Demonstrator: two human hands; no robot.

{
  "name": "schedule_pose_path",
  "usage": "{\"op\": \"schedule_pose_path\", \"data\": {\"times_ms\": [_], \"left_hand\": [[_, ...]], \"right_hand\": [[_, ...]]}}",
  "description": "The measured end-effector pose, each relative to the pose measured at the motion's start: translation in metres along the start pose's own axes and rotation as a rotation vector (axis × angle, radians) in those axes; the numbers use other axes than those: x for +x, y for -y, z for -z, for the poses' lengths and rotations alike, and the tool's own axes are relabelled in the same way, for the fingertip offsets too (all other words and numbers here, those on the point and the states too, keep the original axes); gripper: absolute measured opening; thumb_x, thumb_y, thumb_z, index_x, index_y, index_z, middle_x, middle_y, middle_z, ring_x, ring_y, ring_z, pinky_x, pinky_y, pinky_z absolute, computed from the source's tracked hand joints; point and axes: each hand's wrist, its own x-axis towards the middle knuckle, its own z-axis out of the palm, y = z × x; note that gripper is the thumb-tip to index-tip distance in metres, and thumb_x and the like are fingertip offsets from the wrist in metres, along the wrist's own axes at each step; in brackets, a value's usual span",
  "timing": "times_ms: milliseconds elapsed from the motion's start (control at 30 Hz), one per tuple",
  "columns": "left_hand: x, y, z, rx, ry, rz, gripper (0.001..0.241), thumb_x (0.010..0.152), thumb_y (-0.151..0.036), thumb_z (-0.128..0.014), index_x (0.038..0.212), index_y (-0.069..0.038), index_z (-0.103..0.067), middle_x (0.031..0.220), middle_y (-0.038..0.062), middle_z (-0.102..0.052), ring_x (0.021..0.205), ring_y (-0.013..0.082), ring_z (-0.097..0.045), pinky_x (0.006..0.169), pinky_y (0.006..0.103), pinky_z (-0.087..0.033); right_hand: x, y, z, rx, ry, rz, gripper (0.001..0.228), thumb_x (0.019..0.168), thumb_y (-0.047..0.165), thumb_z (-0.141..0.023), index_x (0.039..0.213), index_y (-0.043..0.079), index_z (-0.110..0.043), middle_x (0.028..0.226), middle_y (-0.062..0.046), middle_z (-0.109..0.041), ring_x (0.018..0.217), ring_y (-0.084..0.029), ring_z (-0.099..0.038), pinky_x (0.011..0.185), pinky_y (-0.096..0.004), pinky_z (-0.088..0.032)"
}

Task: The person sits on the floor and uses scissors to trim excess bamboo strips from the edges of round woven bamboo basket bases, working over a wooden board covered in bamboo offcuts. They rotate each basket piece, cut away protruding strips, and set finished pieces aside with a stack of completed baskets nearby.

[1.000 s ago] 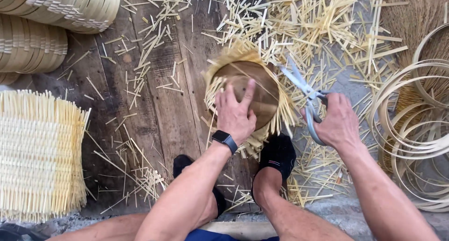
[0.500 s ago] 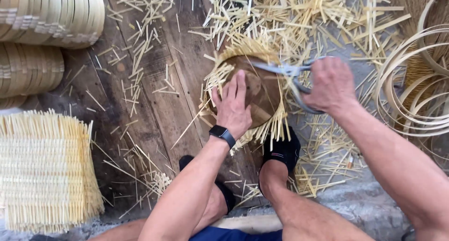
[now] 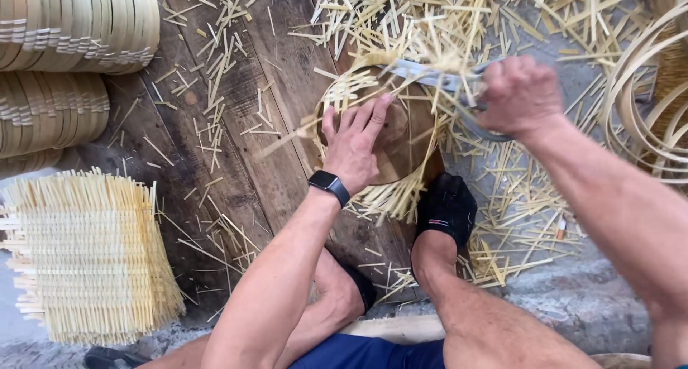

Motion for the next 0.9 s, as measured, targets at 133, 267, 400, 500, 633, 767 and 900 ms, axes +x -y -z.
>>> {"op": "schedule_pose_path", "data": {"times_ms": [133, 267, 400, 500, 633, 767, 900], "left_hand": [[0.005, -0.002, 0.002, 0.059, 0.076, -0.031, 0.111, 0.062, -0.005, -0.075, 0.159, -0.025, -0.024, 0.145, 0.005, -0.051, 0.132, 0.0289, -0.050, 0.122, 0.0673, -0.009], [0.008, -0.001, 0.014, 0.066, 0.095, -0.066, 0.107, 0.063, 0.001, -0.071, 0.158, -0.024, -0.029, 0.145, 0.003, -0.052, 0.133, 0.0288, -0.049, 0.122, 0.0662, -0.009], [-0.001, 0.002, 0.002, 0.205, -0.006, -0.075, 0.102, 0.065, 0.000, -0.072, 0.154, -0.032, -0.033, 0.149, 0.003, -0.050, 0.139, 0.0287, -0.045, 0.124, 0.0662, -0.009], [-0.015, -0.037, 0.007, 0.069, -0.309, 0.142, 0.103, 0.067, -0.025, -0.083, 0.154, -0.032, -0.029, 0.153, 0.017, -0.037, 0.142, 0.0409, -0.036, 0.121, 0.0656, -0.016], [-0.009, -0.043, -0.038, -0.232, -0.494, 0.438, 0.120, 0.066, -0.047, -0.092, 0.161, -0.026, -0.021, 0.158, 0.035, -0.022, 0.144, 0.0553, -0.027, 0.116, 0.0650, -0.025], [-0.006, -0.040, -0.043, -0.224, -0.544, 0.445, 0.124, 0.066, -0.046, -0.090, 0.165, -0.032, -0.017, 0.160, 0.036, -0.021, 0.145, 0.0548, -0.031, 0.117, 0.0632, -0.034], [-0.012, -0.019, -0.025, -0.214, -0.463, 0.316, 0.122, 0.064, -0.040, -0.088, 0.164, -0.037, -0.017, 0.160, 0.032, -0.024, 0.144, 0.0530, -0.035, 0.117, 0.0595, -0.040]], "right_hand": [[-0.013, -0.026, -0.012, -0.058, -0.076, 0.069, 0.031, 0.107, 0.029, -0.054, 0.089, 0.005, -0.063, 0.078, -0.010, -0.061, 0.068, -0.015, -0.058, 0.059, -0.028, -0.048], [0.016, 0.018, 0.028, -0.200, -0.434, 0.089, 0.038, 0.089, 0.045, -0.059, 0.081, 0.009, -0.062, 0.069, -0.005, -0.057, 0.064, -0.016, -0.054, 0.058, -0.028, -0.048], [0.013, 0.003, 0.053, -0.078, 0.098, 0.036, 0.032, 0.105, 0.021, -0.050, 0.079, 0.006, -0.061, 0.066, -0.008, -0.060, 0.057, -0.018, -0.057, 0.048, -0.035, -0.050], [-0.007, -0.026, 0.015, -0.001, 0.053, 0.006, 0.024, 0.103, 0.018, -0.057, 0.083, 0.005, -0.061, 0.071, -0.009, -0.060, 0.060, -0.019, -0.057, 0.054, -0.035, -0.051], [-0.014, -0.004, 0.030, -0.021, -0.300, 0.101, 0.048, 0.089, 0.050, -0.066, 0.090, 0.001, -0.062, 0.077, -0.013, -0.059, 0.076, -0.023, -0.058, 0.067, -0.036, -0.053], [0.009, 0.021, 0.035, -0.123, -0.213, -0.015, 0.050, 0.082, 0.054, -0.067, 0.081, 0.005, -0.063, 0.072, -0.009, -0.057, 0.066, -0.019, -0.055, 0.059, -0.034, -0.051], [0.004, 0.006, 0.043, 0.003, 0.233, -0.094, 0.029, 0.105, 0.024, -0.048, 0.090, 0.004, -0.064, 0.075, -0.010, -0.060, 0.067, -0.020, -0.059, 0.058, -0.037, -0.052]]}}
